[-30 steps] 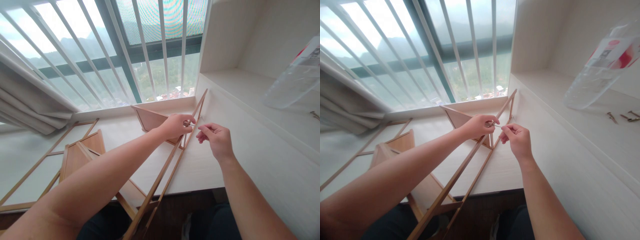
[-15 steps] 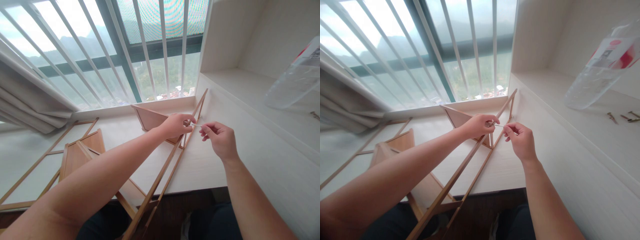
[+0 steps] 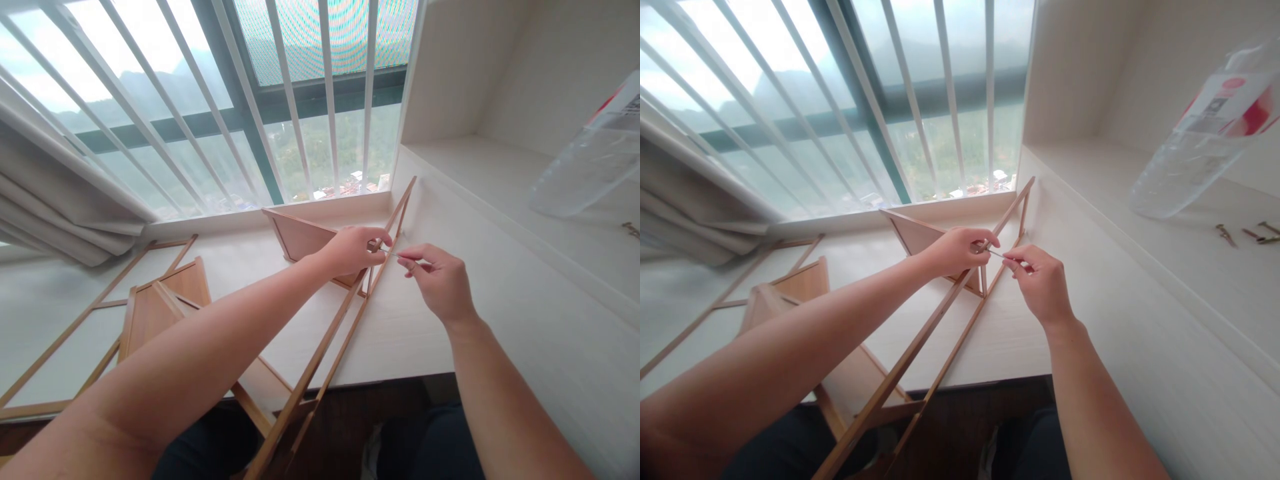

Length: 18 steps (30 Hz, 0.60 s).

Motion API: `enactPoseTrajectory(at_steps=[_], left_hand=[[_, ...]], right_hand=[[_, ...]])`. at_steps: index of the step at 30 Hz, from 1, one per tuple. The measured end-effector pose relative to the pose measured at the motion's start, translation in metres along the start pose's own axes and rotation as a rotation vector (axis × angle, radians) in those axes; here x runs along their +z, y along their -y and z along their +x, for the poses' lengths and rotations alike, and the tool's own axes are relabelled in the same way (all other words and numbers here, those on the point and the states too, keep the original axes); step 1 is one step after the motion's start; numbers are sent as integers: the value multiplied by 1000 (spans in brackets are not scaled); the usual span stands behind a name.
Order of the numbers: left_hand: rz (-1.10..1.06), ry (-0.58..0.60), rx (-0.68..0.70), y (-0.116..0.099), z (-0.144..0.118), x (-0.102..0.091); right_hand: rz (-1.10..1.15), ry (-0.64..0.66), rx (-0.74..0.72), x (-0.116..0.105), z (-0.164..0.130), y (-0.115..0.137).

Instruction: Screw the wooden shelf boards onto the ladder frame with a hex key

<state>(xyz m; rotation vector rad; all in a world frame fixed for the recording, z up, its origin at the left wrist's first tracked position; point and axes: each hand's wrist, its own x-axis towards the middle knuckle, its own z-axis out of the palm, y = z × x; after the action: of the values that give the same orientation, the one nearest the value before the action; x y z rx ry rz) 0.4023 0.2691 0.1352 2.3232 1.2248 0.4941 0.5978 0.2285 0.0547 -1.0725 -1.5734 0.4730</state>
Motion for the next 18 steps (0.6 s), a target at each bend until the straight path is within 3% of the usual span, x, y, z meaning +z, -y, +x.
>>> enactPoseTrajectory(at_steps=[18], left_hand=[[-3,-1,2,0,0,0]], right_hand=[[-65,-16,-128,-2,0,2]])
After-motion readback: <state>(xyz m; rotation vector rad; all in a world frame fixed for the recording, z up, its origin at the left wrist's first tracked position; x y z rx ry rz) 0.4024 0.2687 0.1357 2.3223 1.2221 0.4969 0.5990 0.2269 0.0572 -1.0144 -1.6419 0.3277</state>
